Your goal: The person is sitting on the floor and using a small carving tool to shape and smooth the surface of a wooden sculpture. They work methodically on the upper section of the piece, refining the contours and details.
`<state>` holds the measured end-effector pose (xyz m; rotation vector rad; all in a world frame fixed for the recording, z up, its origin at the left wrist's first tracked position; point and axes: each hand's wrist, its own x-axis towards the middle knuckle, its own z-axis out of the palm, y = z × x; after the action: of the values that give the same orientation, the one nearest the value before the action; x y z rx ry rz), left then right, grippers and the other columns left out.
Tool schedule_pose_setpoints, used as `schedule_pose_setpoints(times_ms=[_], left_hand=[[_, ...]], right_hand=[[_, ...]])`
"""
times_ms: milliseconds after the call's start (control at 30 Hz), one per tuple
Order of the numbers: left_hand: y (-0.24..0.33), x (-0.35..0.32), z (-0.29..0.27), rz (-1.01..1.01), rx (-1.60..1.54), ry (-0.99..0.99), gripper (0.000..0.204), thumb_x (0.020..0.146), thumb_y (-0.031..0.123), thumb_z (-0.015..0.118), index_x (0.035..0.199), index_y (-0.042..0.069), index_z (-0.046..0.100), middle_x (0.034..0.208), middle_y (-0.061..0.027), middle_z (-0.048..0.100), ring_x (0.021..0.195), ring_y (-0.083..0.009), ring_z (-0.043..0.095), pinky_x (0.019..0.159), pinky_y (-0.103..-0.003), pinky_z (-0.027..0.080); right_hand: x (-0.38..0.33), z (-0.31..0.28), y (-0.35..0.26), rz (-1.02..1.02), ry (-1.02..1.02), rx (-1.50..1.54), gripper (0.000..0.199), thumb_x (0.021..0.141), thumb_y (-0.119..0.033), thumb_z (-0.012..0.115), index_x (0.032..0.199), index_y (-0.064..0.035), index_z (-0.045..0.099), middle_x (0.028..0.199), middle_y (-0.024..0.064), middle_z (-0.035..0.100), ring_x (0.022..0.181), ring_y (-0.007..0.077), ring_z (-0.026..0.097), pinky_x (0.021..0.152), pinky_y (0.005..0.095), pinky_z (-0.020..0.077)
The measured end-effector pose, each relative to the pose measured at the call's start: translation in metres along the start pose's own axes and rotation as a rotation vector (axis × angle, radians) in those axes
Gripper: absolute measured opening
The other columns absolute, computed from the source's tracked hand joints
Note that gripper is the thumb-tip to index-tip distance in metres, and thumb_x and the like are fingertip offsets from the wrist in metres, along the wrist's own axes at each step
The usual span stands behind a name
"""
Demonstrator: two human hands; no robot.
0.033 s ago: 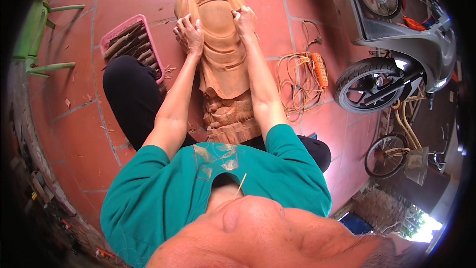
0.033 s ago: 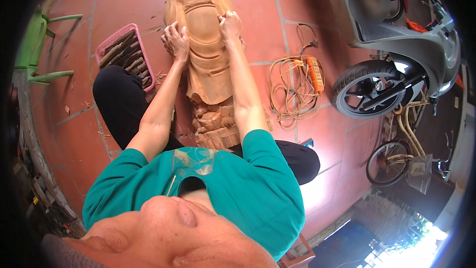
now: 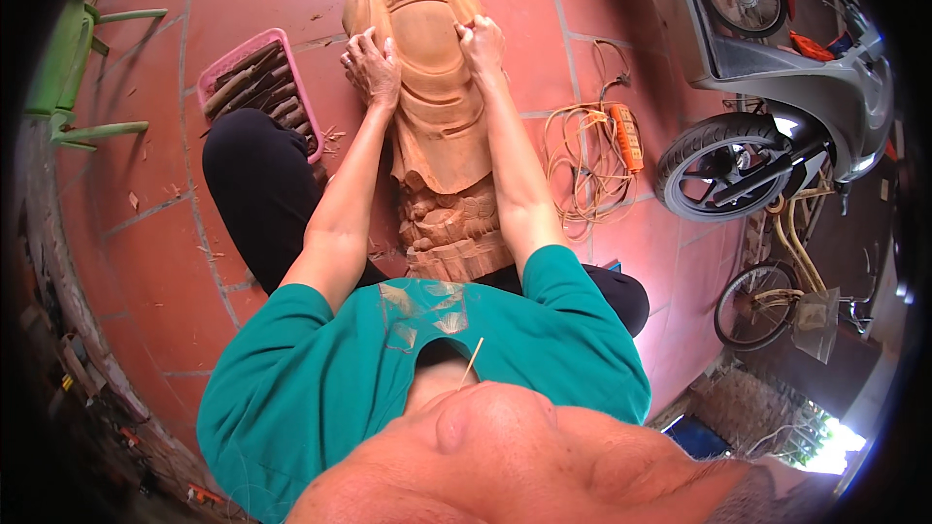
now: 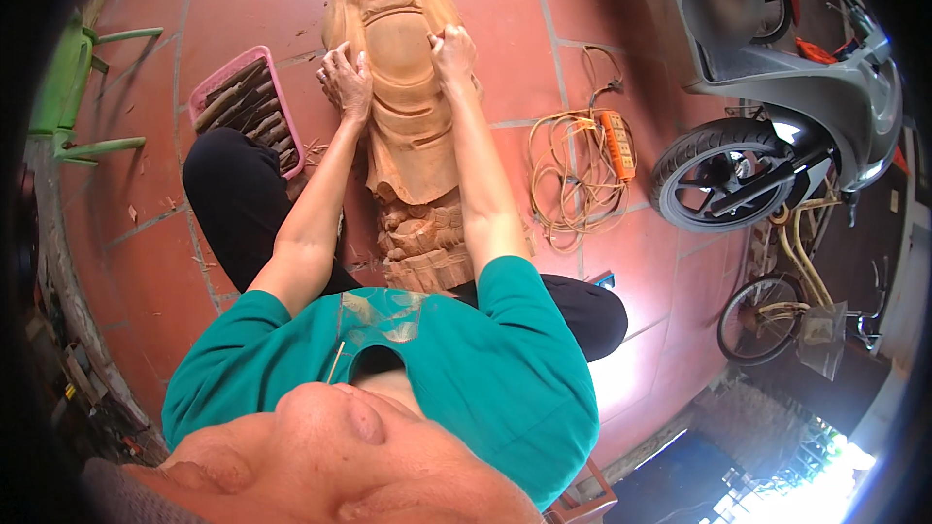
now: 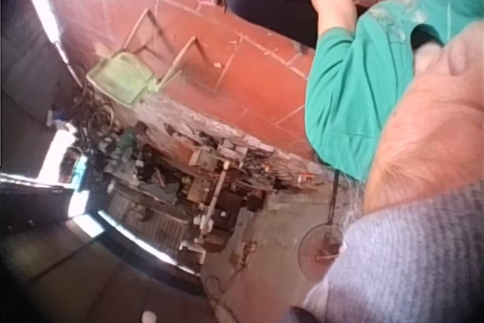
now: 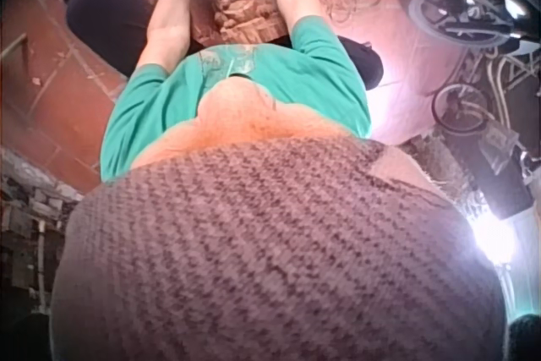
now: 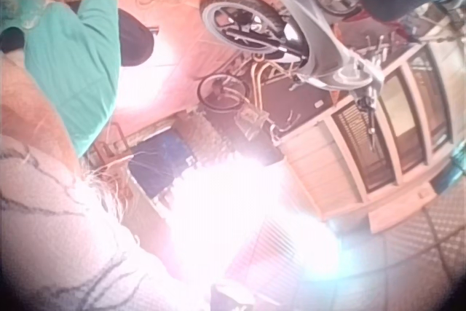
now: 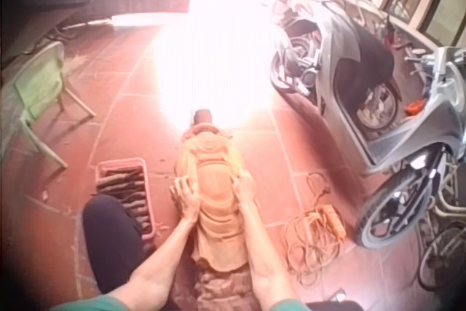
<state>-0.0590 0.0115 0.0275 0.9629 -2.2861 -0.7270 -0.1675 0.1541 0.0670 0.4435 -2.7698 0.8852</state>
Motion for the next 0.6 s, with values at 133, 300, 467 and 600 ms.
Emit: schedule_pose_setpoints(times_ms=[133, 300, 467, 600], left_hand=[[-0.001, 0.009, 0.0, -0.016, -0.001, 0.028, 0.039, 0.089, 0.03, 0.064, 0.123, 0.016, 0.053, 0.122, -0.0094, 0.051, 0.113, -0.0362, 0.048, 0.089, -0.052, 0.045], [0.004, 0.005, 0.0, -0.004, 0.002, 0.016, 0.038, 0.089, 0.029, 0.064, 0.124, 0.016, 0.053, 0.123, -0.0096, 0.051, 0.113, -0.0357, 0.049, 0.09, -0.051, 0.045], [0.003, 0.008, -0.001, -0.006, 0.004, 0.034, 0.037, 0.089, 0.029, 0.065, 0.122, 0.015, 0.057, 0.12, -0.0106, 0.053, 0.111, -0.0355, 0.05, 0.093, -0.048, 0.044], [0.005, 0.007, 0.005, 0.012, 0.009, 0.038, 0.038, 0.088, 0.029, 0.066, 0.122, 0.015, 0.057, 0.118, -0.0106, 0.053, 0.11, -0.0348, 0.05, 0.093, -0.047, 0.044]], right_hand=[[-0.02, -0.023, -0.01, -0.009, -0.148, -0.018, 0.019, 0.08, -0.023, 0.075, 0.079, -0.0057, 0.069, 0.088, 0.0164, 0.066, 0.083, 0.0354, 0.066, 0.073, 0.0468, 0.0514], [-0.002, -0.011, -0.006, -0.004, -0.084, -0.008, 0.019, 0.079, -0.022, 0.075, 0.078, -0.005, 0.068, 0.088, 0.0163, 0.066, 0.083, 0.036, 0.066, 0.072, 0.0471, 0.0518], [0.04, 0.016, -0.014, -0.058, -0.029, -0.102, 0.019, 0.078, -0.021, 0.075, 0.08, -0.0036, 0.069, 0.088, 0.0173, 0.067, 0.085, 0.0361, 0.067, 0.075, 0.0466, 0.053], [0.062, 0.028, -0.013, -0.033, -0.022, -0.135, 0.024, 0.079, -0.026, 0.076, 0.086, -0.0034, 0.071, 0.091, 0.0192, 0.069, 0.088, 0.0373, 0.067, 0.076, 0.047, 0.0528]])
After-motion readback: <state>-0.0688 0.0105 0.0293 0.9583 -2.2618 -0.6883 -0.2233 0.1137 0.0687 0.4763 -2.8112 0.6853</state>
